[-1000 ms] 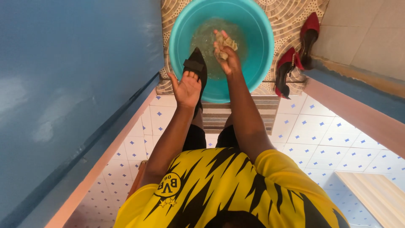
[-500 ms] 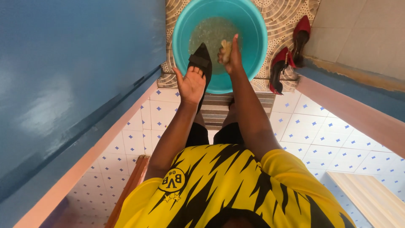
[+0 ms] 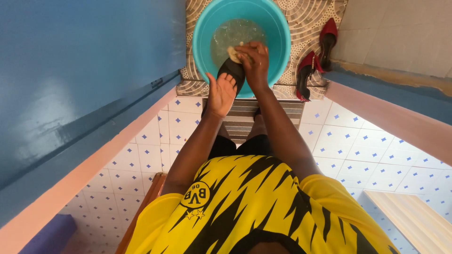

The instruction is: The person cleans a pair of black high-heeled shoes and a red high-heeled shoe using a cloth and soapy water in a bucket. They scrub the exterior and interior of the shoes one at a time and wipe them down with the cloth.

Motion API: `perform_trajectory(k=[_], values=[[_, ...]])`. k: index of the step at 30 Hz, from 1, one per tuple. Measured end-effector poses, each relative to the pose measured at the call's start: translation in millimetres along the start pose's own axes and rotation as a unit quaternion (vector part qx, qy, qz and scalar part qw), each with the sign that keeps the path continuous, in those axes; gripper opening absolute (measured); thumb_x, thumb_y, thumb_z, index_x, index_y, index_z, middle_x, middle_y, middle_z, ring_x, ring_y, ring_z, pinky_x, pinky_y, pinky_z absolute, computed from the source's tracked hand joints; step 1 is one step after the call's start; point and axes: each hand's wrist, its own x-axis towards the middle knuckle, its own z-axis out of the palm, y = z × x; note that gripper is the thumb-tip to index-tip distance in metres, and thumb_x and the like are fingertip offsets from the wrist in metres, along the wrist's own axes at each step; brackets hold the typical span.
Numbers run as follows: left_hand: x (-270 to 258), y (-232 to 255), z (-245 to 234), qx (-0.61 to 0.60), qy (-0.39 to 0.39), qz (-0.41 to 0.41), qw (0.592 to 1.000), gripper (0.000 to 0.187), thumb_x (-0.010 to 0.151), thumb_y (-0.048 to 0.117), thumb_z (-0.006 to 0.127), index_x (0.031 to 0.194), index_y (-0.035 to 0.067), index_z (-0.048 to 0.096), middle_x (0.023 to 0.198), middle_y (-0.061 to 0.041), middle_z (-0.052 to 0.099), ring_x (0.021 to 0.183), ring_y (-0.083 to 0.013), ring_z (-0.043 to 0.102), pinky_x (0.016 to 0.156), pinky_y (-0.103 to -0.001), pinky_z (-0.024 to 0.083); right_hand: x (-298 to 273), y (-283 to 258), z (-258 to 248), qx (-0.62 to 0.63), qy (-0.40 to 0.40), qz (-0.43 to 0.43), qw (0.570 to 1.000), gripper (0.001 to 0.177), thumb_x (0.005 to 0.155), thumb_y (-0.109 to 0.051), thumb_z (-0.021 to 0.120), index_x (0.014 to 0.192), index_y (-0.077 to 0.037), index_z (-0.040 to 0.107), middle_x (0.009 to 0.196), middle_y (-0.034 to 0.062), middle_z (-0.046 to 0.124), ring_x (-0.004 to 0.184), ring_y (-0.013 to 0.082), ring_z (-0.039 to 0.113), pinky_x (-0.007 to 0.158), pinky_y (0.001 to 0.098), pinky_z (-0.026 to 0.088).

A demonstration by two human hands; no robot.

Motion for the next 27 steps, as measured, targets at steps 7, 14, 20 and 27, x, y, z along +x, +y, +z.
perform_trajectory(k=[7, 14, 20, 27], values=[[12, 33, 73, 0.052, 0.102, -0.029, 0.993, 0.114, 0.091, 0.084, 0.033, 0.157, -0.008, 0.017, 0.164, -0.020, 0.029, 0.156, -0.0277, 0.025, 0.130, -0.042, 0.014, -36, 7, 6, 0.136, 0.064, 0.078, 0.986, 0.023, 0.095, -0.002, 0.075, 0.117, -0.008, 0.077, 0.109, 0.0093, 0.062, 0.098, 0.0188, 0.064, 0.082, 0.0297, 0.054], [12, 18, 54, -0.118, 0.057, 0.040, 0.991, 0.105, 0.096, 0.082, 0.044, 0.156, -0.002, 0.029, 0.149, -0.014, 0.042, 0.145, -0.0274, 0.035, 0.127, -0.042, 0.023, -88, -32, -2, 0.170, 0.085, 0.170, 0.967, 0.019, 0.094, -0.004, 0.075, 0.113, -0.006, 0.078, 0.107, 0.0086, 0.060, 0.086, 0.0211, 0.060, 0.074, 0.0315, 0.051], [13, 12, 73, -0.076, 0.060, 0.057, 0.994, 0.111, 0.092, 0.084, 0.043, 0.159, -0.002, 0.026, 0.153, -0.016, 0.036, 0.146, -0.0284, 0.034, 0.128, -0.042, 0.022, -61, -47, -14, 0.026, 0.137, 0.032, 0.990, 0.017, 0.089, 0.001, 0.078, 0.106, -0.005, 0.079, 0.104, 0.0116, 0.062, 0.099, 0.0262, 0.063, 0.087, 0.0350, 0.053], [-12, 14, 111, -0.010, 0.053, 0.005, 0.999, 0.118, 0.090, 0.087, 0.036, 0.162, -0.005, 0.016, 0.162, -0.017, 0.028, 0.149, -0.0263, 0.028, 0.128, -0.040, 0.015, 23, 6, -37, 0.116, -0.014, 0.058, 0.991, 0.026, 0.088, 0.005, 0.068, 0.108, -0.004, 0.080, 0.102, 0.0104, 0.065, 0.092, 0.0213, 0.066, 0.078, 0.0326, 0.053]])
